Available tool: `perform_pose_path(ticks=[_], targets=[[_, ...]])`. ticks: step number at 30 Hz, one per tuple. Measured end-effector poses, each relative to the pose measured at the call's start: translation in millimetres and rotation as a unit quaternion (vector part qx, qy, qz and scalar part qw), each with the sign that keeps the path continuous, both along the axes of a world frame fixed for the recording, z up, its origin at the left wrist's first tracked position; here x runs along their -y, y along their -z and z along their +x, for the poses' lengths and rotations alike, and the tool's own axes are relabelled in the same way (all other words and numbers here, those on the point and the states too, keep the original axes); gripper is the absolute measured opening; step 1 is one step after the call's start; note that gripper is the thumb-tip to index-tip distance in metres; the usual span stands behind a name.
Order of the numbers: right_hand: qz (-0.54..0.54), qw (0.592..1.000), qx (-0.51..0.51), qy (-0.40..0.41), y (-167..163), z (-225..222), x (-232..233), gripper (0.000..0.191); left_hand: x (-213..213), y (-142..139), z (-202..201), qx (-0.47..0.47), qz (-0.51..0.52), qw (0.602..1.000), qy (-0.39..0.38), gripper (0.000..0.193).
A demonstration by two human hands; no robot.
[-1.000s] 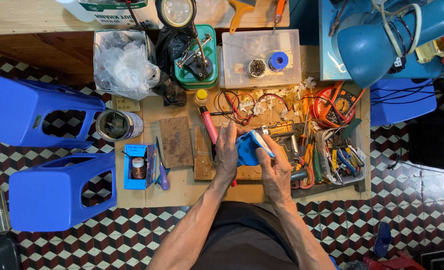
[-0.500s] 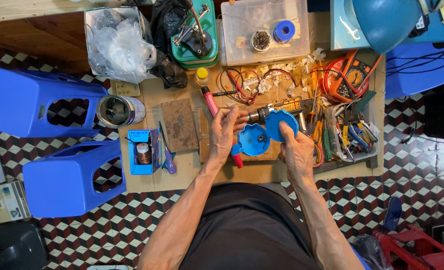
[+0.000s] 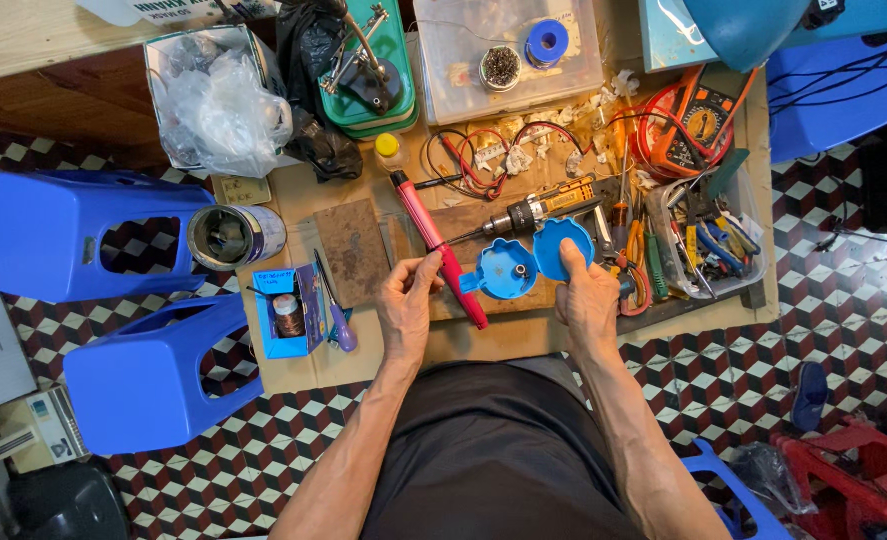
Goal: The person retrieves a pink hair styler and a cordless drill from a cluttered workbench. They attempt to use the drill on the styler, then switch to a screwdriver to remove a screw from the styler's body. After removing the screw, they open the styler's casing and wipe the inside with a cloth.
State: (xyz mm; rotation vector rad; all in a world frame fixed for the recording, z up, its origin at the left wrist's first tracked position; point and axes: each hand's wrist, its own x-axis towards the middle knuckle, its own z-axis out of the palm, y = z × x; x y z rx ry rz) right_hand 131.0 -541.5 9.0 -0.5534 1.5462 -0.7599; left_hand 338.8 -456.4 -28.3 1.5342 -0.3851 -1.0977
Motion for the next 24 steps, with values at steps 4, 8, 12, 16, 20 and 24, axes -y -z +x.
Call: perform_pose_path(ticks=[4,8,12,16,20,24], targets=[[-0.002,1.0,-0.006,0.003,30.9,-5.7,-10.4,0.04,-14.5,30.6,11.8,-0.055,0.061,0.997,-0.007,0.03],[-0.005,1.0,-0.011,0.018,71.7,-4.4,-27.3,0.042,-28.5,53.8,20.4,-0.069,0.062,0.996,0.014,0.031],[0.01,1.0,-0.001,0.027,109.5,0.2,-38.2,0.042,-40.1,62.4,24.6,-0.065,0.093,0.992,0.058,0.033],[-0.005,0.998,-0.058,-0.014,124.4,-3.2,-47.4,0.041,-44.3,66.4,21.0,-0.068,0.129,0.986,0.083,0.033],[-0.17,0.966,-0.175,-0.08,104.7,-22.8,-67.5,0.053,-42.7,71.7,14.4,-0.089,0.129,0.983,0.095,0.033],[-0.035,0.977,-0.191,-0.089,73.3,-36.7,-85.9,0.054,-36.8,76.4,6.3,-0.098,0.095,0.982,0.132,0.031]])
